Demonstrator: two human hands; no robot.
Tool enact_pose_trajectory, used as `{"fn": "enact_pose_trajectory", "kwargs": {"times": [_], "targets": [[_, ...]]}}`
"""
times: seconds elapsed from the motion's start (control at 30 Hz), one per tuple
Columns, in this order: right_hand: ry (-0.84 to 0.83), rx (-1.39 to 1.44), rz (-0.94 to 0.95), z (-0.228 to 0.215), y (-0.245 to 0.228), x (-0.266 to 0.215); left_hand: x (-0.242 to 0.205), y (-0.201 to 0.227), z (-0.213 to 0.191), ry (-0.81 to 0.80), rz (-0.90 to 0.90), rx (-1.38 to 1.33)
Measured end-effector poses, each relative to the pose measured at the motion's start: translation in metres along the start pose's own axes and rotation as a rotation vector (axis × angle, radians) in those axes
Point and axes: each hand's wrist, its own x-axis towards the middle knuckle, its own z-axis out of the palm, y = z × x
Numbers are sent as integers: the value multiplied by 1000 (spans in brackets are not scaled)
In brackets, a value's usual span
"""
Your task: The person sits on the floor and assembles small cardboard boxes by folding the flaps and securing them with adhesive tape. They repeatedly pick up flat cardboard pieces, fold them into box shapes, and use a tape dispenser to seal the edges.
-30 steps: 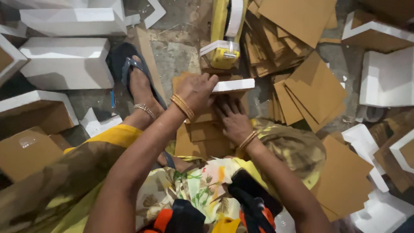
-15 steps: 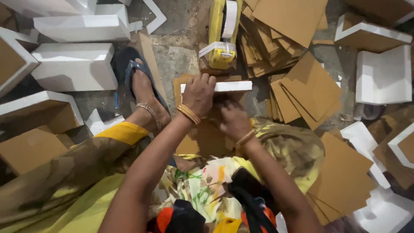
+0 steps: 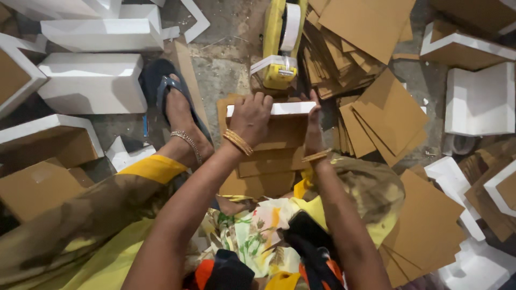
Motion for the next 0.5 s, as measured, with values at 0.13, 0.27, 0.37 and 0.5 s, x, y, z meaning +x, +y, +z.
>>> {"fn": "enact_pose_trajectory", "kwargs": {"times": [0.13, 0.27, 0.37, 0.5], "targets": [[-70, -231, -71, -15, 11, 4, -2, 0, -1, -23, 7, -15], [-64, -409, -122, -25, 21, 4, -3, 0, -2, 3, 27, 21], [23, -534, -177, -23, 29, -6, -7, -3, -2, -22, 60, 9], [-3, -743, -407, -20, 21, -8, -8, -34, -7, -186, 83, -114]]}}
